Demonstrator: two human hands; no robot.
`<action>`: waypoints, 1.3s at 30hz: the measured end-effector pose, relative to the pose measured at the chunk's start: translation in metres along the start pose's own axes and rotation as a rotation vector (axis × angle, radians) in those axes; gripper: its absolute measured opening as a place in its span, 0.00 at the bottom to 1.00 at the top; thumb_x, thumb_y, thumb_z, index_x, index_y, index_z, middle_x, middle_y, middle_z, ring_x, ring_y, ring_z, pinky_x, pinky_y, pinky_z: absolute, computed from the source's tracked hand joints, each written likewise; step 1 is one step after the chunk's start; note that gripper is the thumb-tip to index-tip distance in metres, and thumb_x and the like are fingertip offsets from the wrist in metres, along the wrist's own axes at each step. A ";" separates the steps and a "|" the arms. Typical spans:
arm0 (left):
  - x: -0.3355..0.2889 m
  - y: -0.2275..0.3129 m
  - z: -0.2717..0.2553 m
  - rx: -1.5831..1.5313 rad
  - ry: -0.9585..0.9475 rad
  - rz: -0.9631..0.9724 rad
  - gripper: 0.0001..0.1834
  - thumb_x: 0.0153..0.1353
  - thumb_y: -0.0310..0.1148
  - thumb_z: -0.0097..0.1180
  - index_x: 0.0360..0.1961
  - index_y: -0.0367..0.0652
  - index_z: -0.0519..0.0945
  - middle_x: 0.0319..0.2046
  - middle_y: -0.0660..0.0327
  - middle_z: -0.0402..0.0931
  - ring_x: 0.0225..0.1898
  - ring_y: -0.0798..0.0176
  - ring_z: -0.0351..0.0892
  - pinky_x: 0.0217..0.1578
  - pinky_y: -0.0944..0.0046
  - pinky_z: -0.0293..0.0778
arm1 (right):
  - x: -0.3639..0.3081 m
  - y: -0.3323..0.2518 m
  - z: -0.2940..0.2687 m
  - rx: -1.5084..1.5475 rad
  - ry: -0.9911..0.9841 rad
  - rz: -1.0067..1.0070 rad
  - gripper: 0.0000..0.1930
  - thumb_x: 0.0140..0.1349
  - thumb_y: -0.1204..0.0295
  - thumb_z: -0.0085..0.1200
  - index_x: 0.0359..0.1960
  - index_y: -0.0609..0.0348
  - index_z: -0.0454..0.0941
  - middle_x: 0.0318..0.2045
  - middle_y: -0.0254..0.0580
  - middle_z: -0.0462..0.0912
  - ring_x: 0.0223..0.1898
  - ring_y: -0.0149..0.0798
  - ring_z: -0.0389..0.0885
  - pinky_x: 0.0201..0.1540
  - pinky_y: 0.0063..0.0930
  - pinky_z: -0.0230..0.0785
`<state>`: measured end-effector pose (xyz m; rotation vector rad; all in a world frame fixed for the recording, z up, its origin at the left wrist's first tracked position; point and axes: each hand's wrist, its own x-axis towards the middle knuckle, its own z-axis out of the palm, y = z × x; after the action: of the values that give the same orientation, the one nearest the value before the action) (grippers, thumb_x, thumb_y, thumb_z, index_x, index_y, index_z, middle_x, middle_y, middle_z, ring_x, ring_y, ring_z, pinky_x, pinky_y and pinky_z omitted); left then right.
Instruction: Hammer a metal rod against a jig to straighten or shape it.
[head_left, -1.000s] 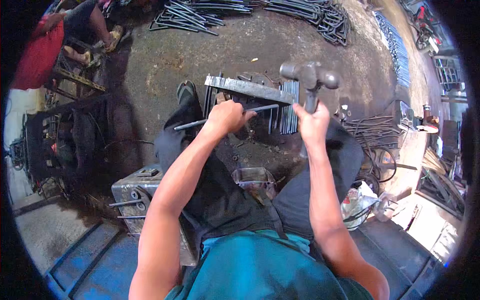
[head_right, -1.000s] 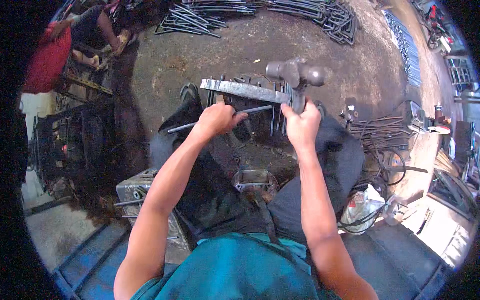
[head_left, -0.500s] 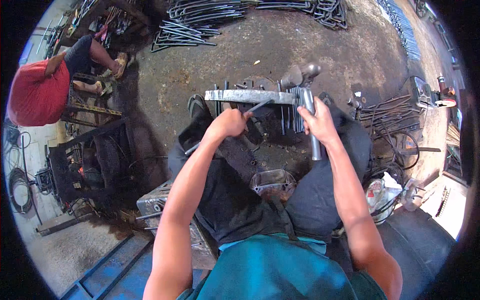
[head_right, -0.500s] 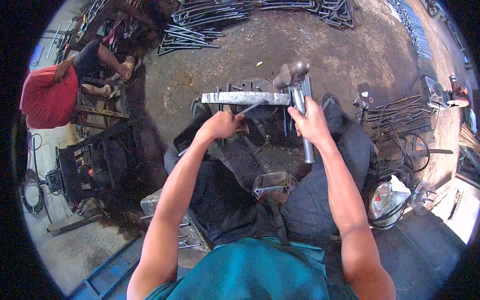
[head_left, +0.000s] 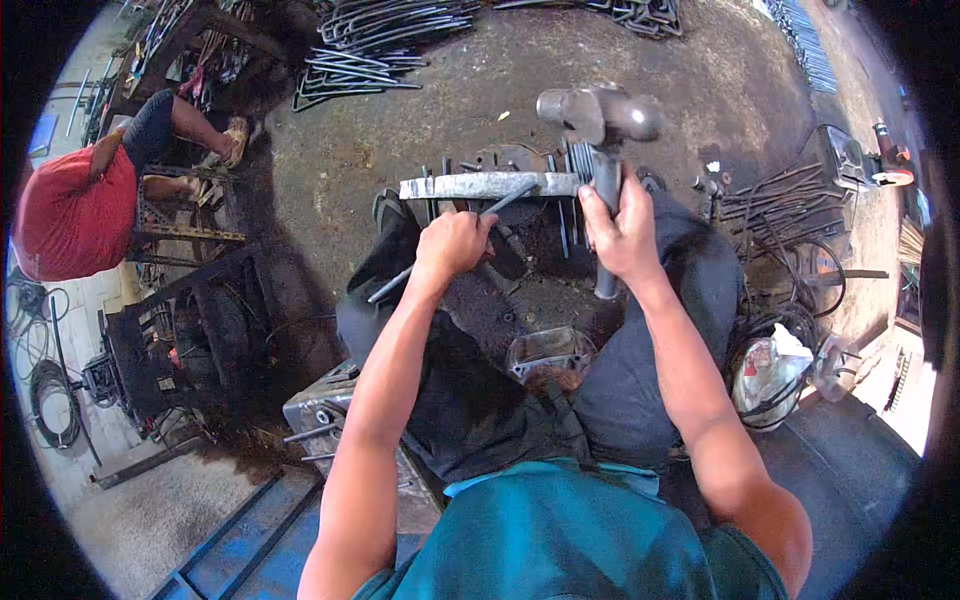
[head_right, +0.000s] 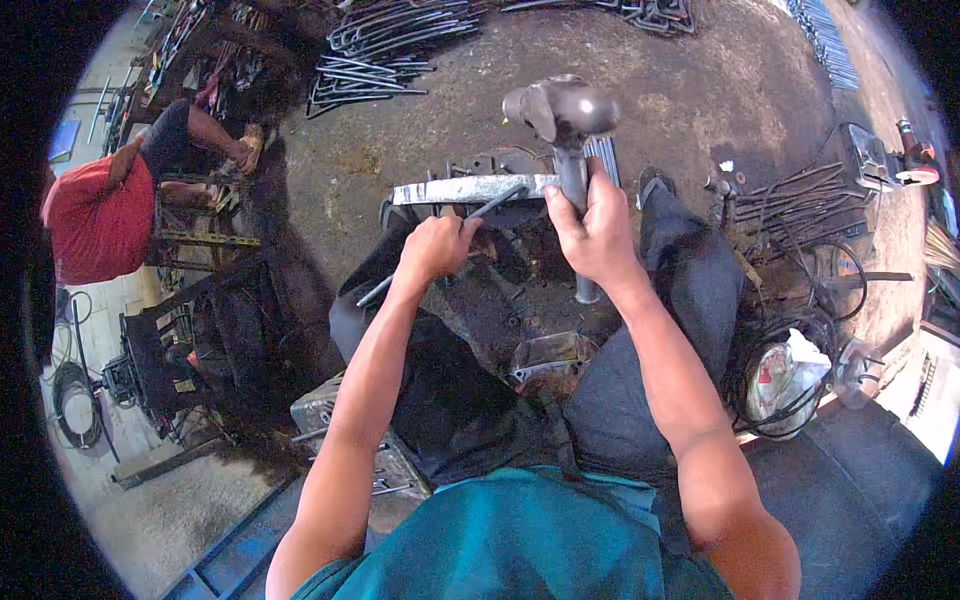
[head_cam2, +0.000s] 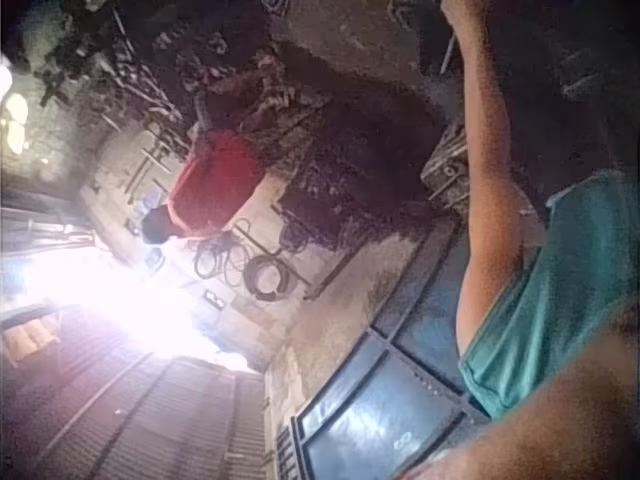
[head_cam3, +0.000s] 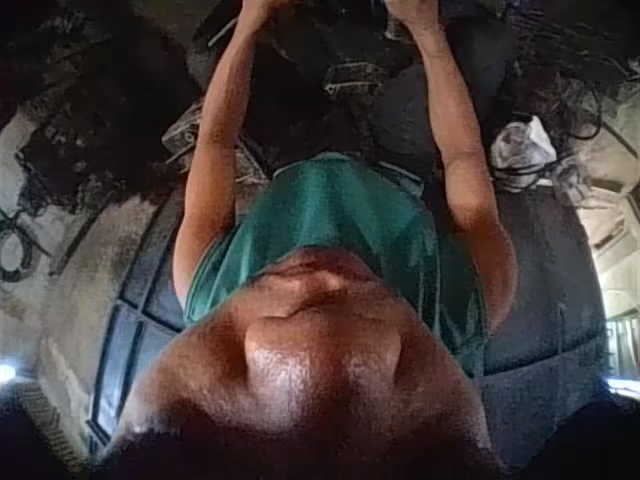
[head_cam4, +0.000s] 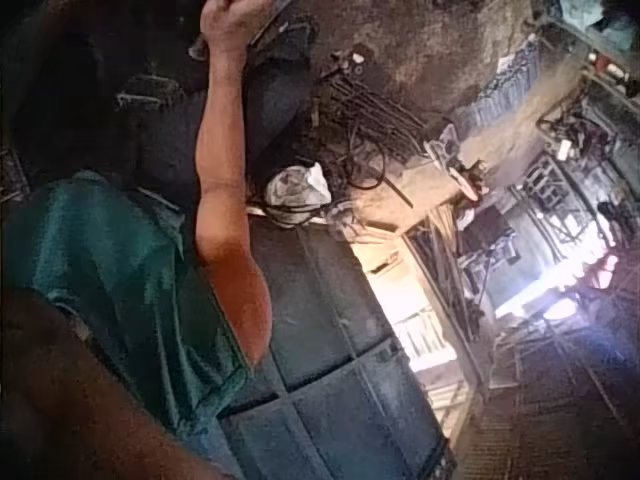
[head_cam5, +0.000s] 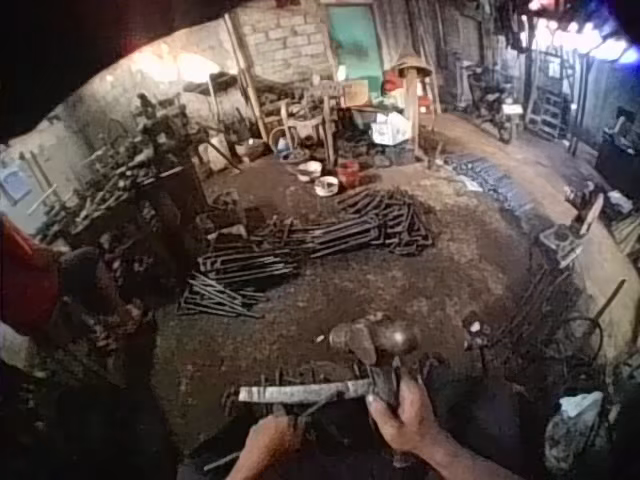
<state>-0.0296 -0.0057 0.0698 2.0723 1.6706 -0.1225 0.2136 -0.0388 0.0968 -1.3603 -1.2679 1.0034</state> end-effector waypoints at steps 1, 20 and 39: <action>0.000 0.000 0.000 0.005 -0.006 0.004 0.32 0.69 0.54 0.42 0.32 0.29 0.79 0.28 0.36 0.79 0.36 0.34 0.81 0.38 0.42 0.76 | -0.002 0.001 0.004 0.003 0.000 -0.021 0.10 0.62 0.71 0.55 0.37 0.64 0.69 0.18 0.43 0.74 0.19 0.37 0.73 0.25 0.35 0.65; 0.040 -0.028 0.013 -0.304 -0.099 -0.056 0.23 0.69 0.47 0.46 0.45 0.35 0.80 0.44 0.37 0.78 0.51 0.36 0.75 0.50 0.46 0.71 | -0.002 0.047 0.020 -0.499 -0.028 0.181 0.13 0.58 0.71 0.57 0.37 0.68 0.68 0.23 0.64 0.77 0.30 0.67 0.79 0.31 0.51 0.69; -0.003 0.046 0.159 -1.145 -0.010 -0.316 0.33 0.72 0.58 0.37 0.19 0.42 0.71 0.15 0.66 0.65 0.17 0.68 0.63 0.20 0.62 0.60 | -0.010 0.064 0.034 0.247 -0.180 0.627 0.07 0.60 0.76 0.55 0.28 0.58 0.69 0.15 0.31 0.70 0.12 0.27 0.69 0.12 0.25 0.60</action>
<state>0.0482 -0.0802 -0.0557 0.9458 1.4851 0.5859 0.1911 -0.0424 0.0278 -1.5262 -0.8060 1.6841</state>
